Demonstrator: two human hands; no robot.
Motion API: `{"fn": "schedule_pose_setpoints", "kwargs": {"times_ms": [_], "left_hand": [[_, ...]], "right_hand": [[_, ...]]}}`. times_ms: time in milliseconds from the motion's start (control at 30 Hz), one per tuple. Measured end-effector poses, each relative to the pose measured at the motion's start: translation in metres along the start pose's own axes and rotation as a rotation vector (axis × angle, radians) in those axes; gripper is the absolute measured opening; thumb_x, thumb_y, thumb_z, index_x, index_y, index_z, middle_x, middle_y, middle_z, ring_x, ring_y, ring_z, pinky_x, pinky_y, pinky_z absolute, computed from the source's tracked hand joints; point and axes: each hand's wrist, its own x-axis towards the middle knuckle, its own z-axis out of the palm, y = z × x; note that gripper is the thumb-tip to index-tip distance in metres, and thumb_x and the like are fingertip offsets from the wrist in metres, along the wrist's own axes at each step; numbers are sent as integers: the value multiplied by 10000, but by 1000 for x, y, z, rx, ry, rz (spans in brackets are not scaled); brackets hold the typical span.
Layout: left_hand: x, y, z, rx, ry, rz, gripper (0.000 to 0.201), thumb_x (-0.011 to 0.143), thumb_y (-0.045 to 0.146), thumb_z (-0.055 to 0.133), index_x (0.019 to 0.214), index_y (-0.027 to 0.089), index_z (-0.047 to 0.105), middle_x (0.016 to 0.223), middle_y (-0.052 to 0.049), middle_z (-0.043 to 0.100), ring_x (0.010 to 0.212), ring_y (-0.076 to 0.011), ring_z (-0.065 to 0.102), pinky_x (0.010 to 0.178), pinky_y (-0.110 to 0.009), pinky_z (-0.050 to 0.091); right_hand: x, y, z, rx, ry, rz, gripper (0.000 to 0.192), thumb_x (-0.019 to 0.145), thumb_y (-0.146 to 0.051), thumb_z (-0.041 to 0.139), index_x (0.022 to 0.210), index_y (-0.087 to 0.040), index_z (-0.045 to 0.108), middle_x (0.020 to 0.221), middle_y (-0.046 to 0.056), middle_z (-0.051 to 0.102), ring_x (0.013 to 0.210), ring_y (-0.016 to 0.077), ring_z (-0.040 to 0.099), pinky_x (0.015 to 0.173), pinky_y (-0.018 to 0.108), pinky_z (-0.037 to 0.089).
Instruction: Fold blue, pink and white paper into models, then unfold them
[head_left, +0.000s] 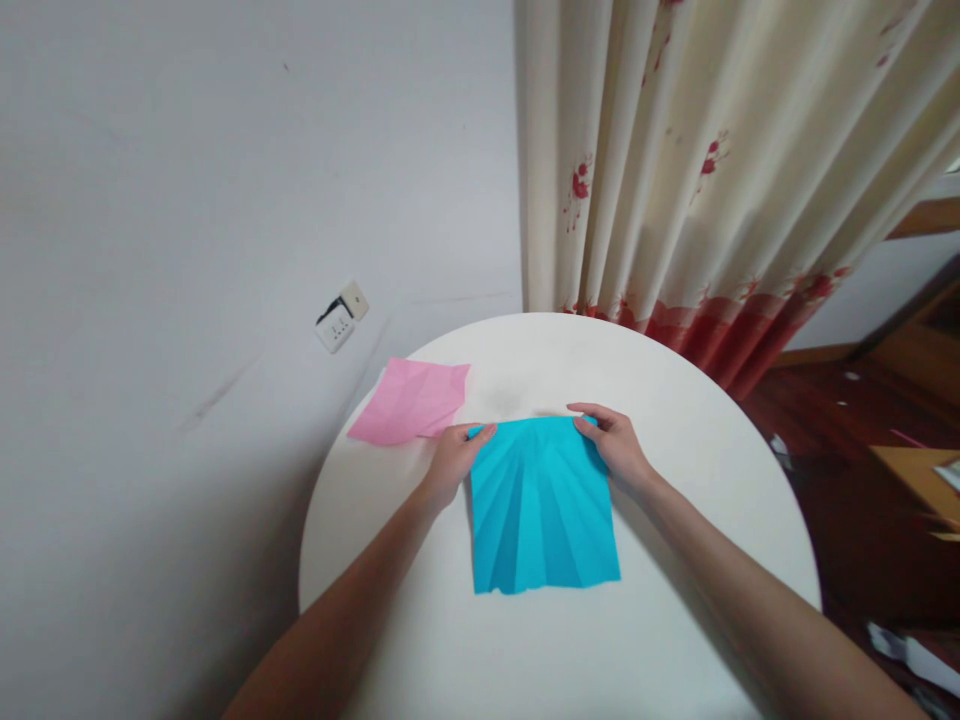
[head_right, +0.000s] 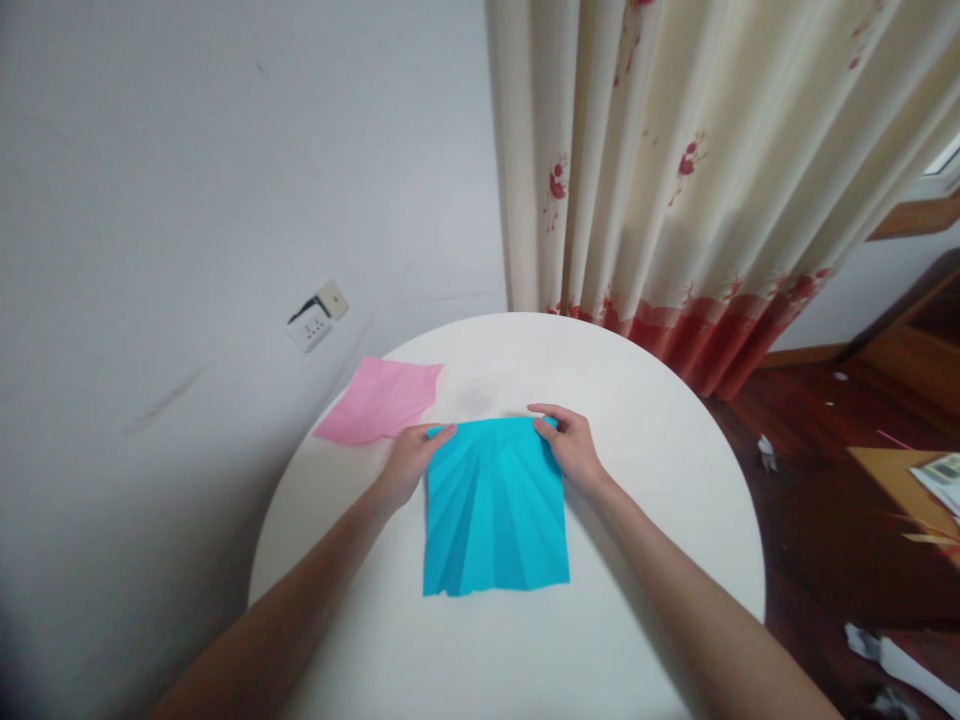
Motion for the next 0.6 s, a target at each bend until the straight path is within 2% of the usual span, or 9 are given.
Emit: {"fn": "schedule_pose_setpoints", "kwargs": {"times_ms": [100, 200, 267, 333, 400, 467, 600], "left_hand": [[1, -6, 8, 42, 145, 131, 288, 794, 403, 713, 984, 193, 760, 942, -59, 728, 744, -180, 603, 666, -251, 438], [0, -8, 11, 96, 250, 247, 366, 830, 315, 660, 1188, 238, 676, 911, -17, 692, 601, -131, 506, 603, -232, 391], [1, -7, 11, 151, 264, 308, 276, 861, 297, 599, 1113, 231, 690, 859, -5, 675, 600, -136, 501, 623, -239, 397], [1, -4, 10, 217, 262, 368, 195, 878, 279, 539, 927, 205, 713, 856, -20, 683, 730, -167, 574, 726, -258, 430], [2, -3, 9, 262, 245, 387, 224, 877, 261, 502, 817, 192, 706, 863, -35, 700, 853, -201, 613, 813, -290, 444], [2, -2, 8, 275, 215, 362, 233, 874, 267, 504, 840, 188, 721, 901, -43, 724, 911, -218, 634, 858, -320, 454], [-2, -2, 10, 234, 151, 294, 266, 846, 361, 641, 1029, 199, 745, 1088, -67, 740, 1050, -255, 649, 956, -360, 459]], "right_hand": [[-1, 0, 2, 40, 33, -8, 296, 699, -386, 708, 919, -202, 782, 811, 31, 726, 675, 163, 544, 612, 283, 392], [-2, 1, 4, 44, 62, -15, 169, 670, -337, 686, 722, -201, 772, 744, 34, 723, 675, 169, 539, 636, 292, 381], [-2, 1, 5, 68, 61, 5, 145, 649, -313, 685, 690, -205, 772, 729, 35, 725, 688, 177, 547, 654, 298, 380], [-4, 0, 6, 115, 54, 35, 171, 646, -312, 698, 746, -209, 792, 787, 42, 746, 729, 190, 570, 677, 305, 389], [-5, -1, 7, 163, 37, 53, 207, 654, -318, 720, 811, -214, 806, 857, 50, 759, 775, 200, 588, 702, 310, 399], [-6, -2, 6, 202, 20, 53, 233, 660, -327, 744, 855, -218, 812, 899, 53, 763, 808, 204, 596, 725, 313, 407], [-7, -3, 4, 242, 7, 36, 296, 662, -359, 786, 927, -228, 811, 939, 54, 763, 835, 215, 611, 745, 326, 428]]}}
